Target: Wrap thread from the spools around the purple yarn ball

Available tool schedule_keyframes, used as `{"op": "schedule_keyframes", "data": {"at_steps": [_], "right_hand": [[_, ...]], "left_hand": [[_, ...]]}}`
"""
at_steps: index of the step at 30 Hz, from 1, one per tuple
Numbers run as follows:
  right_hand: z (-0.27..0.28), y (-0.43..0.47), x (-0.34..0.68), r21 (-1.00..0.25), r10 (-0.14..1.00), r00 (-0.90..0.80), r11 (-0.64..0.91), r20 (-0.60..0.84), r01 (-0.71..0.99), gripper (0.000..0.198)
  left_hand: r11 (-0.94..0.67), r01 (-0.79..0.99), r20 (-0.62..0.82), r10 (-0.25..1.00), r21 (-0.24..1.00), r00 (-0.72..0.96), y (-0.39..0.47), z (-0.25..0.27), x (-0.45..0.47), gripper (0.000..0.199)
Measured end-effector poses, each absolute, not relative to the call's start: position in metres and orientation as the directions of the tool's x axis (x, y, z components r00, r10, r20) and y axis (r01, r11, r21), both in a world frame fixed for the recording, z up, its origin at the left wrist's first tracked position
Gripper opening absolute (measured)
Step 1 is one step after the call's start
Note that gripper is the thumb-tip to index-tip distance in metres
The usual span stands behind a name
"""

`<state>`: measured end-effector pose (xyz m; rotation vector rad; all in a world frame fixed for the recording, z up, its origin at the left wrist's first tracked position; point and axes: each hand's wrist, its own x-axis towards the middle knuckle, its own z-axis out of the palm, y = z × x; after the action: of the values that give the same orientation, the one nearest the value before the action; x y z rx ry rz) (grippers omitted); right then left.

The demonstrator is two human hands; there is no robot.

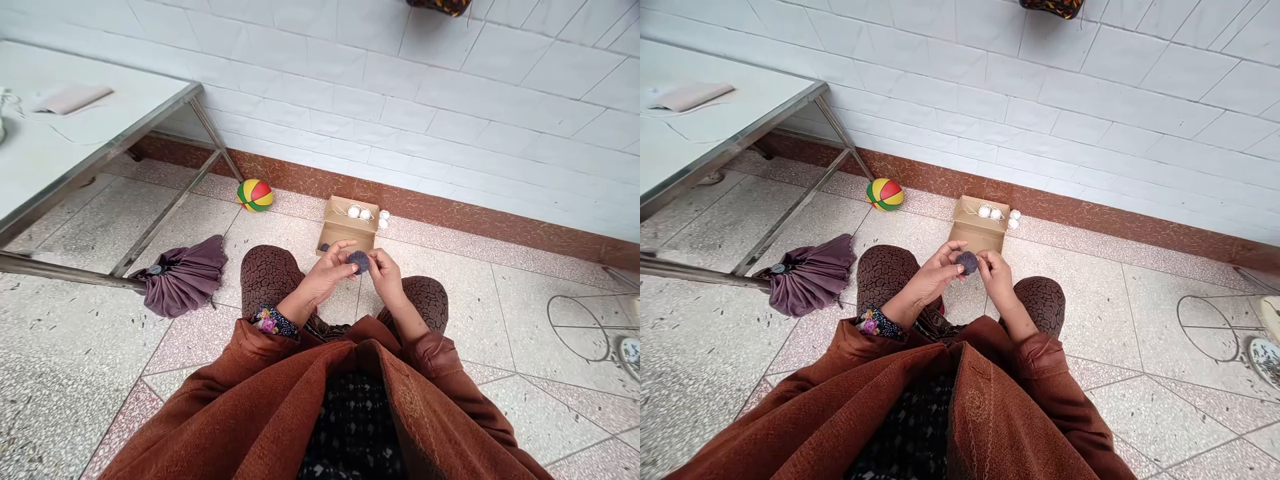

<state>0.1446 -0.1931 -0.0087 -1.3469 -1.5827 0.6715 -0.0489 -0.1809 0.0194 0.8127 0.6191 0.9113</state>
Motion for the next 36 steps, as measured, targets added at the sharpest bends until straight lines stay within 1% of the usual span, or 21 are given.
{"op": "schedule_keyframes", "data": {"at_steps": [4,6,8,11,14,17,20,22,24,26,28,30,32,36], "right_hand": [[-0.023,-0.213,0.14,-0.865,0.969,-0.002,0.222,0.247,0.449,0.029],[-0.022,-0.22,0.137,-0.847,0.967,-0.041,0.242,0.253,0.473,0.029],[-0.018,-0.227,0.136,-0.819,0.957,-0.107,0.286,0.269,0.497,0.029],[-0.002,-0.235,0.136,-0.778,0.924,-0.235,0.381,0.302,0.5,0.028],[0.025,-0.237,0.14,-0.753,0.88,-0.327,0.467,0.344,0.464,0.026],[0.053,-0.224,0.145,-0.729,0.859,-0.314,0.51,0.404,0.457,0.024],[0.065,-0.2,0.149,-0.722,0.866,-0.261,0.5,0.427,0.478,0.025],[0.061,-0.185,0.149,-0.744,0.89,-0.213,0.453,0.402,0.491,0.026],[0.048,-0.178,0.147,-0.789,0.923,-0.156,0.382,0.351,0.481,0.03],[0.03,-0.179,0.142,-0.837,0.954,-0.109,0.298,0.28,0.459,0.036],[0.013,-0.188,0.137,-0.859,0.971,-0.096,0.237,0.217,0.453,0.04],[0.0,-0.203,0.133,-0.861,0.972,-0.113,0.233,0.204,0.452,0.042],[-0.005,-0.22,0.13,-0.851,0.96,-0.17,0.276,0.222,0.446,0.043],[0.012,-0.246,0.132,-0.789,0.892,-0.341,0.429,0.296,0.44,0.04]], "left_hand": [[0.439,-0.494,-0.186,0.858,0.75,0.479,-0.179,0.019,-0.047,0.05],[0.457,-0.524,-0.211,0.861,0.719,0.462,-0.177,0.018,-0.047,0.047],[0.451,-0.536,-0.221,0.871,0.713,0.439,-0.175,0.016,-0.048,0.045],[0.383,-0.508,-0.207,0.906,0.772,0.368,-0.173,0.013,-0.051,0.047],[0.28,-0.418,-0.162,0.941,0.864,0.295,-0.173,0.013,-0.055,0.05],[0.235,-0.315,-0.129,0.938,0.92,0.323,-0.177,0.016,-0.058,0.048],[0.237,-0.255,-0.108,0.894,0.937,0.435,-0.182,0.022,-0.058,0.045],[0.25,-0.302,-0.075,0.868,0.92,0.49,-0.184,0.025,-0.058,0.047],[0.271,-0.388,-0.048,0.867,0.881,0.496,-0.184,0.027,-0.058,0.053],[0.304,-0.454,-0.058,0.875,0.838,0.48,-0.183,0.027,-0.06,0.059],[0.344,-0.492,-0.098,0.883,0.799,0.459,-0.18,0.025,-0.062,0.058],[0.372,-0.523,-0.143,0.893,0.767,0.426,-0.178,0.021,-0.063,0.053],[0.376,-0.538,-0.175,0.906,0.755,0.386,-0.175,0.017,-0.064,0.05],[0.326,-0.496,-0.182,0.931,0.805,0.318,-0.174,0.011,-0.061,0.046]]}}
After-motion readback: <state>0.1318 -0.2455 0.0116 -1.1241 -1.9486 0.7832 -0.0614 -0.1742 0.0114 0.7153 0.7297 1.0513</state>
